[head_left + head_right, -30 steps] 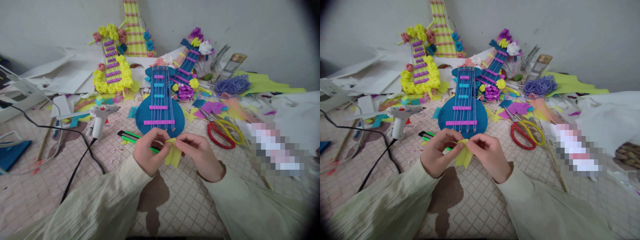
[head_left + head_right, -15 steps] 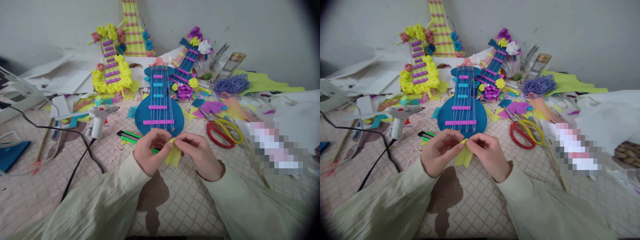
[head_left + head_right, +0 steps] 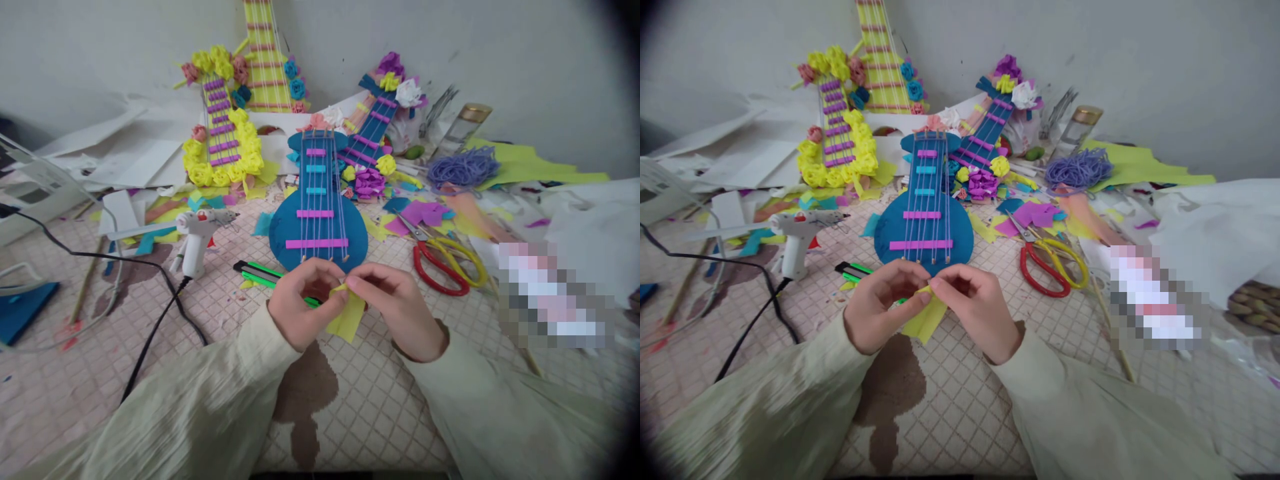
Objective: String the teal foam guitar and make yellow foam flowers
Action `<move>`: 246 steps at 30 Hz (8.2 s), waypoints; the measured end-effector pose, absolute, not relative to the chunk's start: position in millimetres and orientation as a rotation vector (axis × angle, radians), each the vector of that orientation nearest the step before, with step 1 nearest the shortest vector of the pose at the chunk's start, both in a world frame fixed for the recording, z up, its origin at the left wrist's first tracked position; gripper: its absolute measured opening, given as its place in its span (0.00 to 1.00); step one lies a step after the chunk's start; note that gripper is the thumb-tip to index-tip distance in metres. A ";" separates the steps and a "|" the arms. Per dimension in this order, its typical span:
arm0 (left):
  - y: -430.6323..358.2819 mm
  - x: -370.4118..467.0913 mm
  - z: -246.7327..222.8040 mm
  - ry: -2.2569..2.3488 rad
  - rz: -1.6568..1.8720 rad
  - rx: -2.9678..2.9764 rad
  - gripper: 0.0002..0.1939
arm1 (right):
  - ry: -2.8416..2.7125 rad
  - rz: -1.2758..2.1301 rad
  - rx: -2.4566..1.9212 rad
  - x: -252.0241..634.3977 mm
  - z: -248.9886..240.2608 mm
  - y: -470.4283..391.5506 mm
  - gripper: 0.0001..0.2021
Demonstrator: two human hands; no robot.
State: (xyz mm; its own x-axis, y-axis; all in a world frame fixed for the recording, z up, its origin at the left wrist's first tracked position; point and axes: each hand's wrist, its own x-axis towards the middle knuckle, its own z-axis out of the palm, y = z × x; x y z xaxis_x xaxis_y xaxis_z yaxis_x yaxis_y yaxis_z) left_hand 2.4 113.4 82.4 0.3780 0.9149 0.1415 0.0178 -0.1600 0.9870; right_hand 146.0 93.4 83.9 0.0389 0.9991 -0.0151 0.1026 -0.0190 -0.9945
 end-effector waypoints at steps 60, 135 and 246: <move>115.6 1.7 80.8 0.940 1.022 1.500 0.04 | -1.265 1.137 -1.354 142.3 85.9 90.1 0.06; 114.8 -0.2 86.6 1.120 1.004 1.732 0.06 | -1.273 1.043 -1.359 144.4 84.4 90.7 0.06; 117.5 0.1 81.3 0.928 0.901 1.462 0.10 | -1.663 0.622 -1.160 143.3 86.8 85.7 0.06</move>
